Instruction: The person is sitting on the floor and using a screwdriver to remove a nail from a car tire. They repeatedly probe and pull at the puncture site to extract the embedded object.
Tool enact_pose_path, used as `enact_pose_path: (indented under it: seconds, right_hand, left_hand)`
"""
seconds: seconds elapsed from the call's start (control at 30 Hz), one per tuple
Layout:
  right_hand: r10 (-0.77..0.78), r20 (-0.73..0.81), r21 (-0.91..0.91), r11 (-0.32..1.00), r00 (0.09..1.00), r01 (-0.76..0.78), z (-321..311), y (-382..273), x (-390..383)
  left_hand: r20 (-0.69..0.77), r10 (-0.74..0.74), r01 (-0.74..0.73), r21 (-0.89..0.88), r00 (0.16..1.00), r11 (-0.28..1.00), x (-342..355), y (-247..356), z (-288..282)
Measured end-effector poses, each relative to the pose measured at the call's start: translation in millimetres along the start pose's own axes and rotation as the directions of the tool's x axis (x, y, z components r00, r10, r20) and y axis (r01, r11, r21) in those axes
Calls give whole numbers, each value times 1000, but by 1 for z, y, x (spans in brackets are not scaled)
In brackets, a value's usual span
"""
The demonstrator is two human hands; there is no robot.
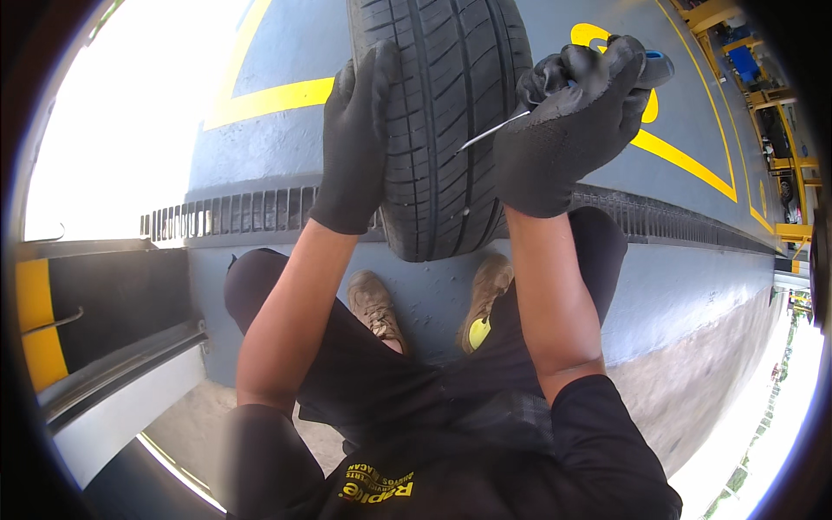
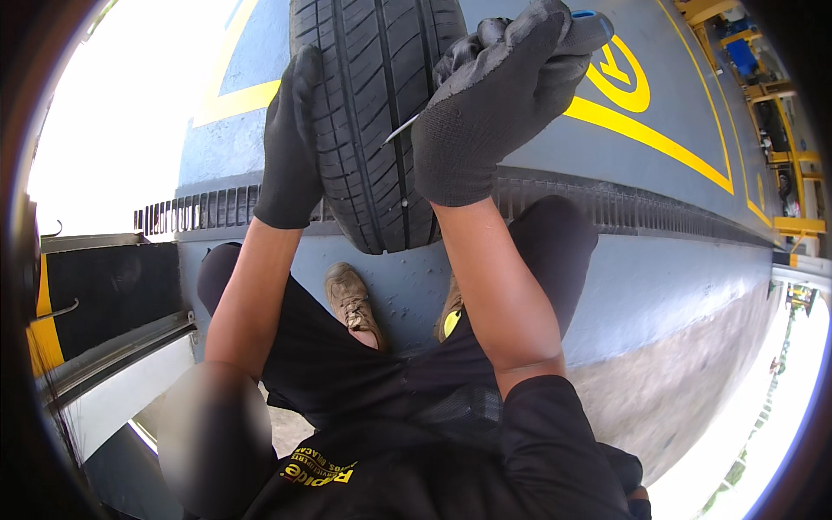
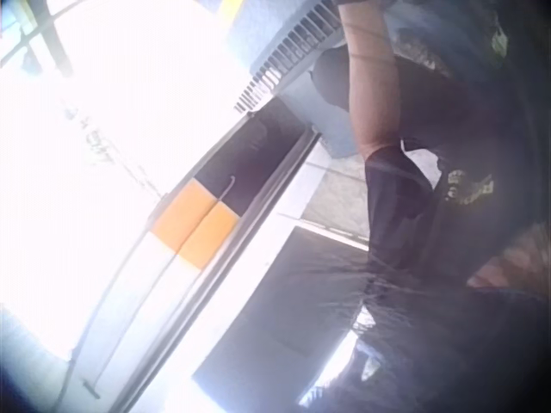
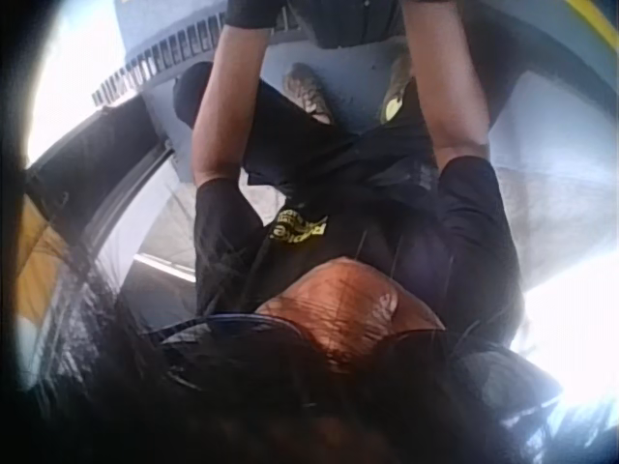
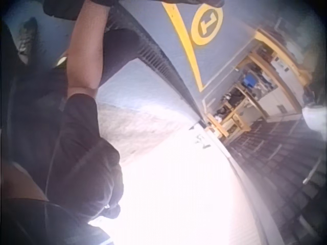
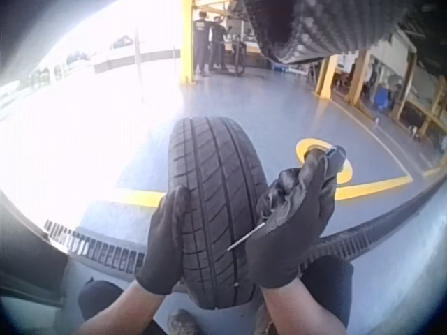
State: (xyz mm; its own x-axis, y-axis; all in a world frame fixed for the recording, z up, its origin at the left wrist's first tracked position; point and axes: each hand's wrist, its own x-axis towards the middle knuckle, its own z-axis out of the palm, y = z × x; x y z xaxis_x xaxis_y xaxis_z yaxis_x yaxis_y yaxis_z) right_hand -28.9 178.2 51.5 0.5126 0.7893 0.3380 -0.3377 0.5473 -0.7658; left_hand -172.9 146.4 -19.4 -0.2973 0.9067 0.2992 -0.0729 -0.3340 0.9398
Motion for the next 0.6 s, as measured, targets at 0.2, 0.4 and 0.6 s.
enact_pose_path:
  seconds: [0.2, 0.4, 0.6]
  right_hand:
    - [144, 97, 104, 983, 985, -154, 5, -3, -5]
    - [318, 155, 259, 901, 935, -349, 12, -2, 10]
    - [455, 284, 681, 524, 844, -512, -35, -4, 40]
  left_hand:
    - [8, -64, 64, -17, 998, 998, 0, -1, 0]
    - [54, -58, 51, 114, 997, 992, 3, 5, -4]
    - [95, -80, 58, 214, 992, 975, -2, 26, -5]
